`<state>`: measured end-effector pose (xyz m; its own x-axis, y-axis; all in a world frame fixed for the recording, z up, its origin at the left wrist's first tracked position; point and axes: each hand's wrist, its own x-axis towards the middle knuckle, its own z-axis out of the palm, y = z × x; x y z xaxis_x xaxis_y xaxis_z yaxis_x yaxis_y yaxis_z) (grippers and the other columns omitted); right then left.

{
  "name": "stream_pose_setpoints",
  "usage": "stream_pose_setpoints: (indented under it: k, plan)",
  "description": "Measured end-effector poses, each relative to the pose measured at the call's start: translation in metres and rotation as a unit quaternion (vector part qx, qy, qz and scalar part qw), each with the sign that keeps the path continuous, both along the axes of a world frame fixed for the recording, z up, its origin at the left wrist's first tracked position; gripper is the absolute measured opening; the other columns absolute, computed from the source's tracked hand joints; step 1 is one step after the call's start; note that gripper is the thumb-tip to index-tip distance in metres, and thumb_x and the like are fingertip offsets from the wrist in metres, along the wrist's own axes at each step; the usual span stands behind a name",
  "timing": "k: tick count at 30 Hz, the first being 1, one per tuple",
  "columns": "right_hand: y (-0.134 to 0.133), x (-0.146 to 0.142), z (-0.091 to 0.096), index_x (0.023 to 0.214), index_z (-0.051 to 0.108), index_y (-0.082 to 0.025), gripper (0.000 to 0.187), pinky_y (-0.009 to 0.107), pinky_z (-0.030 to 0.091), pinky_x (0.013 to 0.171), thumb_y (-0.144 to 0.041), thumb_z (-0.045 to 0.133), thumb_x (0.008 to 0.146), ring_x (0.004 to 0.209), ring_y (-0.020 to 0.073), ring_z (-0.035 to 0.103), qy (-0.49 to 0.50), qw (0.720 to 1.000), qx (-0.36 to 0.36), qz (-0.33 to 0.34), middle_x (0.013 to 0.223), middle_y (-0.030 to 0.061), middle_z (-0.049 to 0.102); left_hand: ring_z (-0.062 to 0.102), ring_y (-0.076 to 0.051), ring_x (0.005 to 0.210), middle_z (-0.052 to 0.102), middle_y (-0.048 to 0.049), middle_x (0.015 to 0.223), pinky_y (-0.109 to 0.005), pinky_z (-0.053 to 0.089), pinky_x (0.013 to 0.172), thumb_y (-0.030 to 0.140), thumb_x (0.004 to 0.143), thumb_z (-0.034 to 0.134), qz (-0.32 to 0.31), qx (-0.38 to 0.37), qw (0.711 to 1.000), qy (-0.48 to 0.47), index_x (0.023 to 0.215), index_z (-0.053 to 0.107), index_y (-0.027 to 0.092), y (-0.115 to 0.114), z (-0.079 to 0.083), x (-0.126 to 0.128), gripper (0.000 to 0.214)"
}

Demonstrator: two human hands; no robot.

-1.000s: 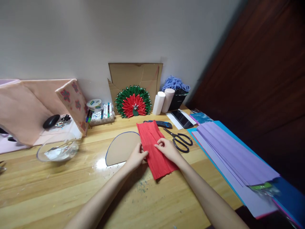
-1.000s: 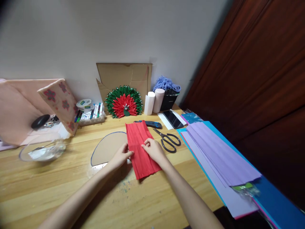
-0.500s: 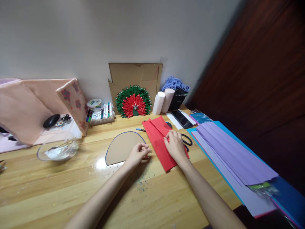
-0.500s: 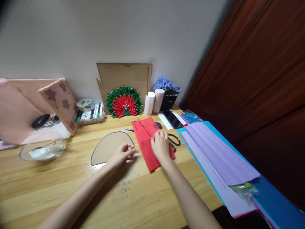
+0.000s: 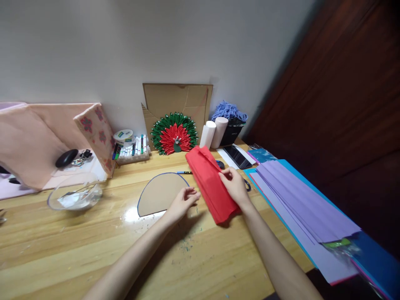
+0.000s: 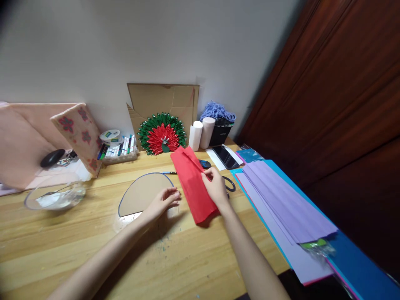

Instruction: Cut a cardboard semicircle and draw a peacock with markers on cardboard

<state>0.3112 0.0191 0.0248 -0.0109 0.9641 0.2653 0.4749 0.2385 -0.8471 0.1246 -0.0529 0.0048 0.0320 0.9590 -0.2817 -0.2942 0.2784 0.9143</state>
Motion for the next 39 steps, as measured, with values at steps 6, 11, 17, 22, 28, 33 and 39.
stream_pose_setpoints:
  k: [6,11,17,22,28,33,39]
  plan:
    - [-0.026,-0.031,0.013,0.072,0.049,-0.019,0.027,0.025,0.043,0.064,-0.044,0.062,0.071,0.066,0.0147,0.053,0.178,0.975,-0.071,0.108,0.069,0.0001,0.056,0.058,-0.025,0.101,0.058,-0.0155,0.118,-0.036,0.047,0.085,0.036,0.066,0.071,0.005,0.041,0.995,-0.091,0.11,0.052,0.013,-0.008,0.027,0.001,0.054]
    - [-0.029,-0.035,0.007,0.07,0.051,-0.019,0.029,0.025,0.044,0.063,-0.042,0.068,0.066,0.065,0.0141,0.054,0.237,0.961,-0.109,0.085,0.068,0.0001,0.057,0.061,-0.025,0.093,0.064,-0.0125,0.107,-0.032,0.049,0.075,0.033,0.064,0.07,0.069,0.033,0.996,-0.055,0.099,0.057,0.012,-0.006,0.035,-0.009,0.043]
    - [-0.024,-0.032,-0.002,0.071,0.062,-0.017,0.029,0.025,0.045,0.062,-0.045,0.069,0.063,0.068,0.0157,0.06,0.287,0.928,-0.217,0.098,0.07,0.001,0.065,0.061,-0.019,0.082,0.068,-0.004,0.093,-0.023,0.045,0.062,0.02,0.065,0.055,0.089,0.01,0.995,-0.032,0.091,0.058,0.015,-0.002,0.037,-0.013,0.027]
    - [-0.021,-0.029,-0.006,0.075,0.069,-0.016,0.031,0.027,0.048,0.067,-0.041,0.074,0.058,0.074,0.0176,0.063,0.302,0.902,-0.286,0.117,0.078,0.0042,0.07,0.053,-0.01,0.054,0.06,0.0036,0.062,-0.018,0.037,0.047,0.017,0.063,0.05,0.113,-0.015,0.992,-0.047,0.077,0.056,0.016,-0.001,0.034,-0.016,0.015]
    - [-0.022,-0.03,-0.003,0.075,0.07,-0.015,0.032,0.026,0.05,0.068,-0.034,0.079,0.051,0.072,0.016,0.064,0.34,0.873,-0.328,0.118,0.079,0.0051,0.071,0.062,-0.017,0.069,0.066,-0.0046,0.084,-0.026,0.048,0.06,0.038,0.065,0.068,0.09,0.004,0.994,-0.058,0.093,0.058,0.016,-0.004,0.036,-0.017,0.037]
    - [-0.024,-0.033,0.001,0.073,0.068,-0.015,0.031,0.023,0.049,0.064,-0.03,0.08,0.049,0.066,0.0128,0.063,0.363,0.862,-0.333,0.117,0.073,0.0023,0.069,0.062,-0.025,0.091,0.065,-0.0135,0.104,-0.035,0.049,0.079,0.031,0.055,0.079,0.077,0.027,0.997,-0.015,0.099,0.059,0.013,-0.004,0.034,-0.016,0.051]
    - [-0.023,-0.033,-0.003,0.067,0.059,-0.015,0.03,0.02,0.043,0.053,-0.028,0.079,0.05,0.053,0.0085,0.056,0.357,0.874,-0.313,0.098,0.059,-0.0025,0.062,0.063,-0.026,0.086,0.066,-0.0141,0.101,-0.037,0.05,0.077,0.033,0.054,0.079,0.1,0.0,0.995,0.023,0.091,0.061,0.011,-0.002,0.029,-0.024,0.046]
